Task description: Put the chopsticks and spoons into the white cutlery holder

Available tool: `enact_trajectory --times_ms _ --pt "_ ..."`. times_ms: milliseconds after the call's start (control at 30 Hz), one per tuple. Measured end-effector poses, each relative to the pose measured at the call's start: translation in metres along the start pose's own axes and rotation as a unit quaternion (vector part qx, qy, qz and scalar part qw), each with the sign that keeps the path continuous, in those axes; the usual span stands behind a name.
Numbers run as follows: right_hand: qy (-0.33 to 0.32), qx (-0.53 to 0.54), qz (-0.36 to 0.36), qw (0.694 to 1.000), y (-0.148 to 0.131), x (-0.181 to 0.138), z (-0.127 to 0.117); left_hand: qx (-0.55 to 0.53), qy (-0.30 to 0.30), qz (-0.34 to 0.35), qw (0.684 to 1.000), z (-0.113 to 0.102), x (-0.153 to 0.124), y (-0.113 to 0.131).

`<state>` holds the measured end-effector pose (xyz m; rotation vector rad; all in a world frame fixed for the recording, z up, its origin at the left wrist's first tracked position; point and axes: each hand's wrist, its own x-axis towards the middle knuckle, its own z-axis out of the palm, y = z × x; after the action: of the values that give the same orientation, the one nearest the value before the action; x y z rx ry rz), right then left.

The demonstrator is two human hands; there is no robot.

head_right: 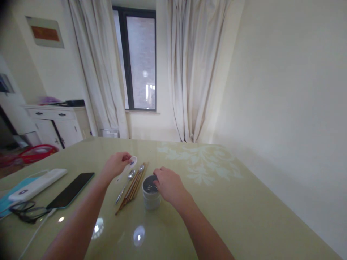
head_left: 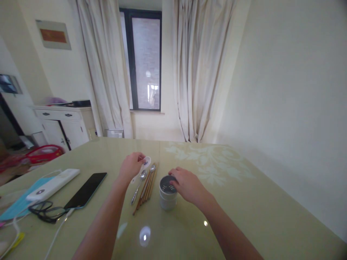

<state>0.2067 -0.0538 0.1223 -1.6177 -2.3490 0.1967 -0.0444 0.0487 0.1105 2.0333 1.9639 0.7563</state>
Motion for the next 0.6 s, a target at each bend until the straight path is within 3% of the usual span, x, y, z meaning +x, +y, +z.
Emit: enact_trajectory --times_ms 133,267,600 --pt "-0.002 -0.021 0.003 1.0 0.0 0.003 0.01 0.072 -0.068 -0.045 0.994 0.034 0.003 -0.017" --pt "0.01 -0.036 0.003 0.999 0.002 0.005 0.013 0.093 -0.083 -0.05 0.991 0.057 0.005 -0.028" --pt "0.009 -0.043 0.01 0.999 0.0 0.003 0.01 0.092 -0.065 -0.051 0.992 0.065 0.007 -0.033"
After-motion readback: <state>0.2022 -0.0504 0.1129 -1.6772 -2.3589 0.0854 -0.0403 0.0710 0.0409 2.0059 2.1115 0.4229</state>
